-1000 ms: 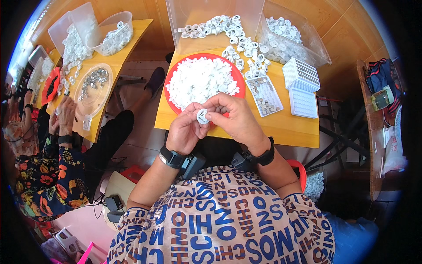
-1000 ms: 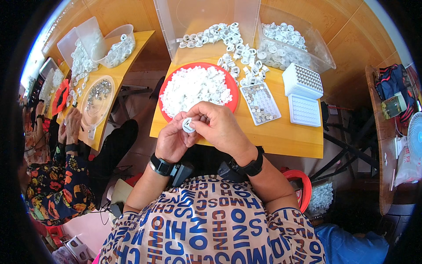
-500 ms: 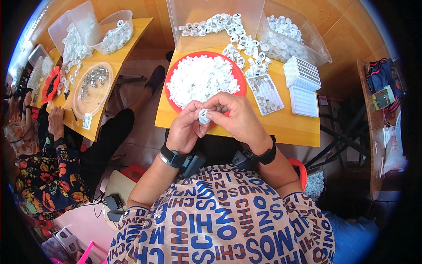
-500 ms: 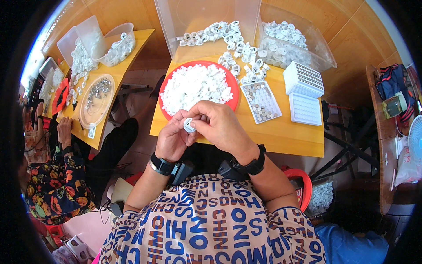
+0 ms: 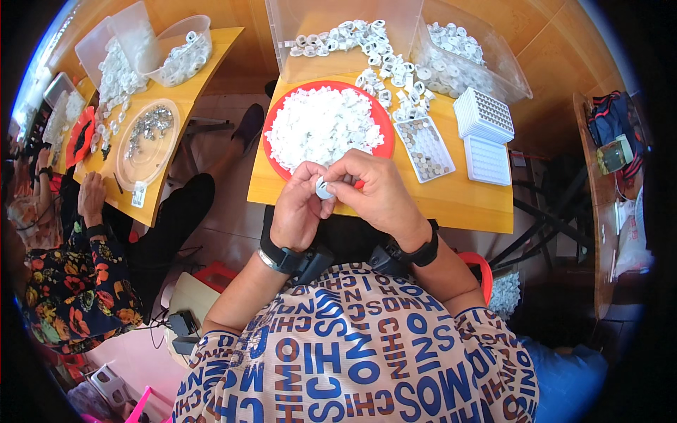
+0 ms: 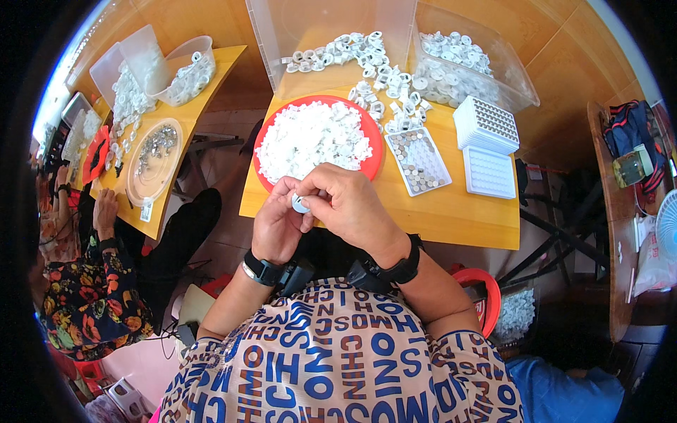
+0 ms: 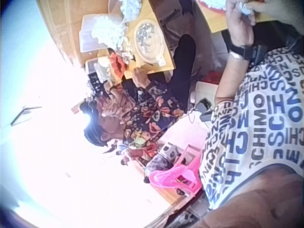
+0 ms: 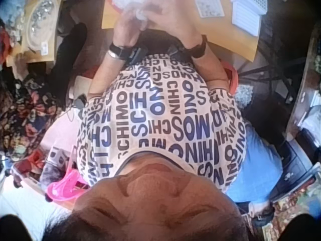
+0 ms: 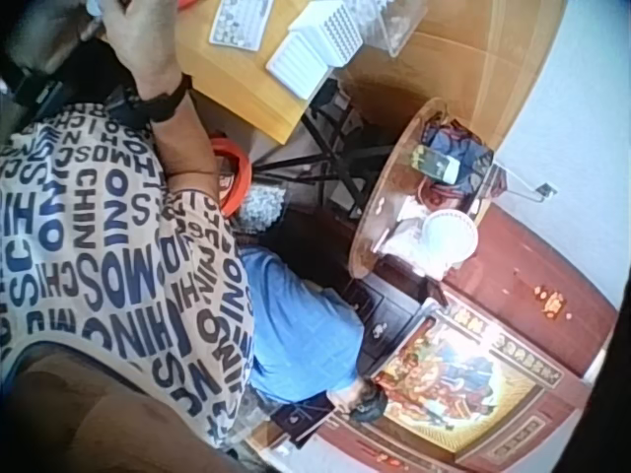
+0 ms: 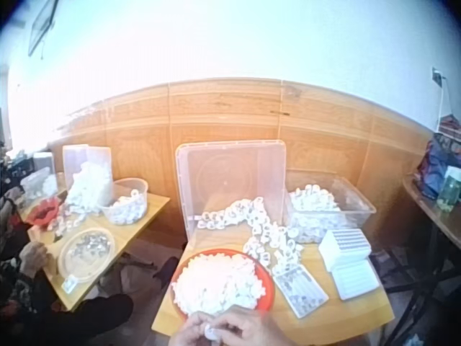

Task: Assembling small plastic and metal electronic components by hand at a workstation.

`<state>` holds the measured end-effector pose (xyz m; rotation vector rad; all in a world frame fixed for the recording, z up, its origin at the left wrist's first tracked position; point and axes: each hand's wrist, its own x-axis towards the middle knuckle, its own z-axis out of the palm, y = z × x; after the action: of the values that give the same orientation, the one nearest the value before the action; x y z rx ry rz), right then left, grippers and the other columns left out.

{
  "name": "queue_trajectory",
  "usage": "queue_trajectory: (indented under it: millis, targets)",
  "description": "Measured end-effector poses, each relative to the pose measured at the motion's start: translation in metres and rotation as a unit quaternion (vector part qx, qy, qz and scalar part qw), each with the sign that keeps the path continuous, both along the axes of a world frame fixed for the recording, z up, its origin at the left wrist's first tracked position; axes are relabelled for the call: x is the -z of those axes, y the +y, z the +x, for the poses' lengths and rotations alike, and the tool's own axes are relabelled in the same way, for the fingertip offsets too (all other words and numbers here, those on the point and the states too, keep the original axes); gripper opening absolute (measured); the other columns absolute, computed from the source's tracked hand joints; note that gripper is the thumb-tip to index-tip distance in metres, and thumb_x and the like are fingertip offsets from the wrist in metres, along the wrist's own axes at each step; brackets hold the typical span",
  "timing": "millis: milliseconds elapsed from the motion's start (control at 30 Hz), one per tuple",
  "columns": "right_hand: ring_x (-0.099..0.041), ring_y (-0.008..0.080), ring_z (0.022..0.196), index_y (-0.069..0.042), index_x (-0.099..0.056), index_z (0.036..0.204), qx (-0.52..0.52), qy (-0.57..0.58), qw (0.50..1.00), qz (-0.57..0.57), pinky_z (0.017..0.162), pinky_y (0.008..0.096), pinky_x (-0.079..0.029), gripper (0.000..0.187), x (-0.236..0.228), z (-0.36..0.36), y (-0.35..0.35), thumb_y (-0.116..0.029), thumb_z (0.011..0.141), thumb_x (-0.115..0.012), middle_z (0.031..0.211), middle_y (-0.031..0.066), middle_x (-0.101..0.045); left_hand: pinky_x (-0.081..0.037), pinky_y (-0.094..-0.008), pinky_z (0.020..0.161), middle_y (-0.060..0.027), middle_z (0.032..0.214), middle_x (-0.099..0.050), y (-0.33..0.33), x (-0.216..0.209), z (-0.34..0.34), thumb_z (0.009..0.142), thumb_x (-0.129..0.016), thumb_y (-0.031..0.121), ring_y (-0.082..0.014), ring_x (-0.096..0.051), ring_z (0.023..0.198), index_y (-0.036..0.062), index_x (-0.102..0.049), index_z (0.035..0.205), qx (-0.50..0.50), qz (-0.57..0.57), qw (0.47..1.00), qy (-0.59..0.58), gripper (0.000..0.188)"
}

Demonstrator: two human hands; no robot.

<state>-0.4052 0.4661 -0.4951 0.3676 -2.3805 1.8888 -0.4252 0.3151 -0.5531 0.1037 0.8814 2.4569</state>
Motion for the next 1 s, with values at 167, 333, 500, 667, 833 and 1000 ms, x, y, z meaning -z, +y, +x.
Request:
queue_trajectory:
  millis: [167, 333, 500, 667, 833, 1000]
  targets:
    - [-0.063, 0.0226, 0.067, -0.002, -0.061, 0.086, 0.045, 0.029, 0.994, 0.092, 0.061, 0.0292, -0.05, 0.009, 0.005, 0.002, -0.003, -0.002, 0.08, -0.067, 0.08, 0.0104, -0.06, -0.039, -0.0196, 0.055, -0.0015, 0.082, -0.059, 0.003, 0.005, 0.001, 0.099, -0.046, 0.019, -0.0072, -0.05, 0.064, 0.0086, -0.052, 0.098, -0.003, -0.042, 0.999, 0.005, 0.011]
    - [-0.064, 0.0197, 0.068, -0.002, -0.059, 0.093, 0.082, 0.013, 0.995, 0.052, 0.06, 0.0285, -0.05, 0.017, 0.011, 0.002, -0.003, -0.006, 0.08, -0.07, 0.08, 0.0097, -0.061, -0.039, -0.0197, 0.056, -0.002, 0.083, -0.059, 0.003, -0.005, 0.002, 0.099, -0.046, 0.018, -0.0072, -0.049, 0.063, 0.0085, -0.053, 0.098, -0.012, -0.03, 0.999, 0.012, 0.012]
    - [-0.065, 0.0149, 0.066, -0.001, -0.058, 0.096, 0.07, -0.039, 0.997, -0.015, 0.058, 0.0264, -0.05, 0.021, 0.007, 0.004, -0.004, -0.006, 0.08, -0.071, 0.077, 0.0084, -0.062, -0.041, -0.0204, 0.057, -0.003, 0.084, -0.06, 0.002, -0.007, -0.003, 0.099, -0.046, 0.02, -0.0076, -0.051, 0.064, 0.0073, -0.055, 0.099, -0.007, -0.015, 0.999, 0.046, 0.015]
    - [-0.064, 0.0133, 0.064, -0.002, -0.059, 0.095, 0.09, 0.034, 0.995, 0.037, 0.057, 0.0255, -0.05, 0.018, 0.002, -0.001, 0.002, -0.003, 0.08, -0.068, 0.073, 0.0068, -0.06, -0.045, -0.0211, 0.06, -0.0023, 0.083, -0.06, -0.002, -0.023, -0.004, 0.098, -0.047, 0.018, -0.0083, -0.055, 0.068, 0.0042, -0.057, 0.112, 0.008, -0.122, 0.987, 0.106, 0.022]
    - [-0.064, 0.018, 0.068, -0.002, -0.06, 0.095, 0.07, 0.047, 0.992, 0.092, 0.06, 0.0274, -0.05, 0.018, -0.008, 0.002, 0.005, 0.0, 0.079, -0.067, 0.079, 0.0101, -0.062, -0.043, -0.0198, 0.06, -0.0006, 0.082, -0.058, -0.006, -0.023, -0.003, 0.098, -0.044, 0.014, -0.0063, -0.053, 0.068, 0.0029, -0.056, 0.116, 0.006, -0.267, 0.934, 0.238, 0.024]
    - [-0.066, 0.0236, 0.074, -0.002, -0.06, 0.095, 0.058, 0.104, 0.982, 0.144, 0.063, 0.0305, -0.052, 0.017, -0.007, 0.005, 0.006, 0.002, 0.079, -0.065, 0.087, 0.0135, -0.063, -0.041, -0.0188, 0.06, 0.0001, 0.081, -0.057, -0.005, -0.023, 0.0, 0.097, -0.044, 0.011, -0.005, -0.051, 0.069, 0.0029, -0.057, 0.115, -0.001, -0.281, 0.934, 0.22, 0.024]
